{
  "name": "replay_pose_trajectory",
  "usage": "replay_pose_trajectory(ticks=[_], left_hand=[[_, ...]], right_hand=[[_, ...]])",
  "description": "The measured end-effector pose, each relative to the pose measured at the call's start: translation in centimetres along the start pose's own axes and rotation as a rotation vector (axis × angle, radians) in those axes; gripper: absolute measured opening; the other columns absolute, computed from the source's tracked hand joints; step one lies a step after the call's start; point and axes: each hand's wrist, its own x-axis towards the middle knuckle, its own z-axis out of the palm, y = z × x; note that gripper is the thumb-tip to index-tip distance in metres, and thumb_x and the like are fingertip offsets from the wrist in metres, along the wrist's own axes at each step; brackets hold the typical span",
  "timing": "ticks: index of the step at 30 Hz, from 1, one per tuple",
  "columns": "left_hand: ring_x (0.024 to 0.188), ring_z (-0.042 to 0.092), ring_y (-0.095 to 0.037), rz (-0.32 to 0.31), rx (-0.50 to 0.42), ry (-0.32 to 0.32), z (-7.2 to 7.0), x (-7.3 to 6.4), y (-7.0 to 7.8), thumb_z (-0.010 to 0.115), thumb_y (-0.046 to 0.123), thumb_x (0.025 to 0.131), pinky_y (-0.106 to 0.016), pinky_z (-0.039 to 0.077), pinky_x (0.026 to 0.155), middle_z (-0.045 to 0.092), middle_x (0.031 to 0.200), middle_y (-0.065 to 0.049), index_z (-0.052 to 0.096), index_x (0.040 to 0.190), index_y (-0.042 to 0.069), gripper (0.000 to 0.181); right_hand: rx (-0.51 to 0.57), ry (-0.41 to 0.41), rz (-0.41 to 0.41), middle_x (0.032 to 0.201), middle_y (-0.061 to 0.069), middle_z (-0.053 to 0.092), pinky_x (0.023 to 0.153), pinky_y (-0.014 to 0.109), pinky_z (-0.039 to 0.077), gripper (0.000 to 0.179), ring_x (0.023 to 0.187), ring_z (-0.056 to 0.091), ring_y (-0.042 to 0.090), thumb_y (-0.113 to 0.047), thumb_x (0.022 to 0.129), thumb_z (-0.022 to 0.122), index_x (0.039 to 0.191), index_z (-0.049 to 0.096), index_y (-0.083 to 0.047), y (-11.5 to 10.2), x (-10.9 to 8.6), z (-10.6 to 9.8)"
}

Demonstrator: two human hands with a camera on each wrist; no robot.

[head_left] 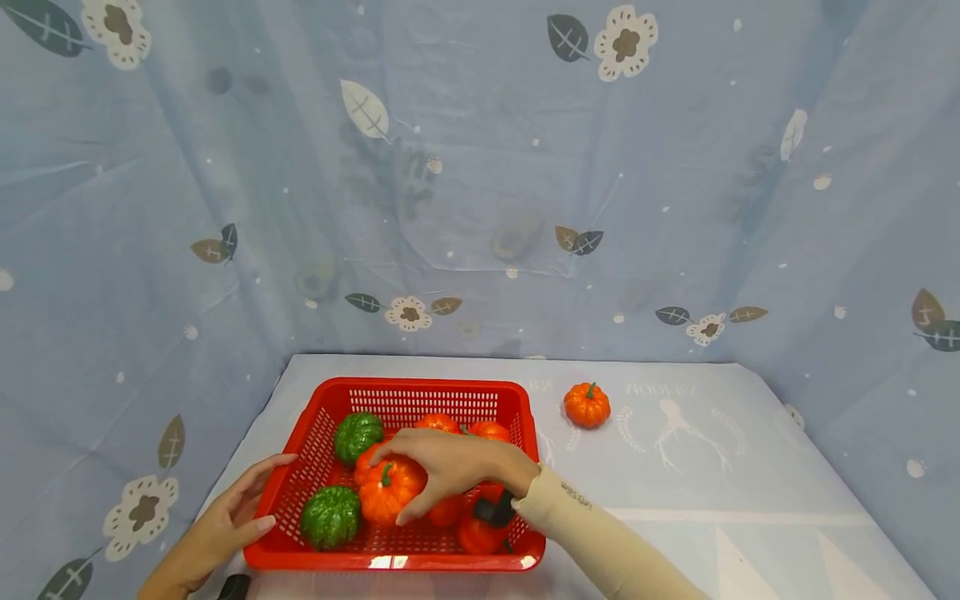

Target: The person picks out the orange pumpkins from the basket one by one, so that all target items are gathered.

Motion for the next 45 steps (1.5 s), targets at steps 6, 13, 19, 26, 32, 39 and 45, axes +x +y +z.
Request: replay_pose_trajectory(ticks=[6, 13, 19, 26, 32, 39, 45], left_hand=[[0.123, 0.05, 0.007, 0.009, -0.006, -0.015, 0.0, 0.0, 0.2, 0.057, 0.006, 0.103, -0.041, 0.059, 0.088, 0.033, 0.152, 0.007, 0.028, 0.161, 0.016, 0.066], [0.123, 0.054, 0.0, 0.037, -0.015, -0.023, -0.1, -0.1, 0.1, 0.056, 0.004, 0.102, -0.041, 0.059, 0.088, 0.041, 0.148, 0.01, 0.029, 0.16, 0.014, 0.065], [0.123, 0.056, -0.001, 0.042, -0.014, -0.02, -0.1, -0.2, 0.0, 0.056, 0.003, 0.102, -0.04, 0.059, 0.087, 0.042, 0.147, 0.01, 0.028, 0.16, 0.014, 0.065], [0.12, 0.057, -0.001, 0.023, 0.007, 0.008, 0.0, 0.0, 0.1, 0.059, 0.006, 0.101, -0.044, 0.06, 0.085, 0.041, 0.147, 0.004, 0.032, 0.159, 0.016, 0.065], [0.121, 0.057, -0.001, 0.025, 0.003, 0.005, 0.0, -0.1, 0.0, 0.059, 0.005, 0.101, -0.043, 0.06, 0.086, 0.041, 0.147, 0.006, 0.031, 0.159, 0.016, 0.066], [0.122, 0.056, -0.002, 0.034, -0.017, -0.015, -0.1, -0.2, 0.1, 0.057, 0.004, 0.102, -0.042, 0.06, 0.087, 0.042, 0.147, 0.008, 0.029, 0.16, 0.015, 0.066], [0.121, 0.055, 0.0, 0.032, 0.008, 0.001, 0.0, -0.1, 0.1, 0.059, 0.005, 0.101, -0.043, 0.06, 0.086, 0.041, 0.147, 0.006, 0.031, 0.159, 0.015, 0.066]], right_hand=[[0.008, 0.101, 0.014, 0.138, -0.011, 0.053, 0.103, 0.019, 0.042, 0.069, 0.123, 0.047, 0.002, -0.047, 0.085, 0.082, 0.142, 0.053, -0.022, 0.3, -1.0, -0.8], [0.071, 0.189, 0.054, 0.138, -0.012, 0.051, 0.105, 0.025, 0.044, 0.069, 0.124, 0.048, 0.004, -0.047, 0.084, 0.084, 0.141, 0.052, -0.027, 0.9, -2.8, -2.1], [0.136, 0.244, 0.07, 0.139, -0.011, 0.052, 0.104, 0.028, 0.046, 0.068, 0.123, 0.051, 0.006, -0.044, 0.085, 0.084, 0.142, 0.052, -0.024, 1.6, -4.6, -3.1], [0.146, 0.318, 0.125, 0.139, -0.012, 0.052, 0.1, 0.03, 0.05, 0.069, 0.121, 0.054, 0.007, -0.045, 0.085, 0.084, 0.143, 0.053, -0.027, 2.9, -7.1, -3.5], [0.193, 0.361, 0.205, 0.138, -0.014, 0.052, 0.098, 0.033, 0.052, 0.07, 0.119, 0.055, 0.009, -0.047, 0.083, 0.085, 0.143, 0.051, -0.031, 4.1, -9.4, -3.8], [0.224, 0.435, 0.227, 0.138, -0.01, 0.054, 0.096, 0.041, 0.052, 0.071, 0.115, 0.058, 0.016, -0.043, 0.085, 0.084, 0.146, 0.051, -0.028, 5.4, -12.2, -4.2], [0.206, 0.5, 0.26, 0.139, -0.011, 0.054, 0.098, 0.043, 0.05, 0.073, 0.114, 0.057, 0.021, -0.042, 0.085, 0.085, 0.147, 0.051, -0.028, 6.7, -14.5, -4.4]])
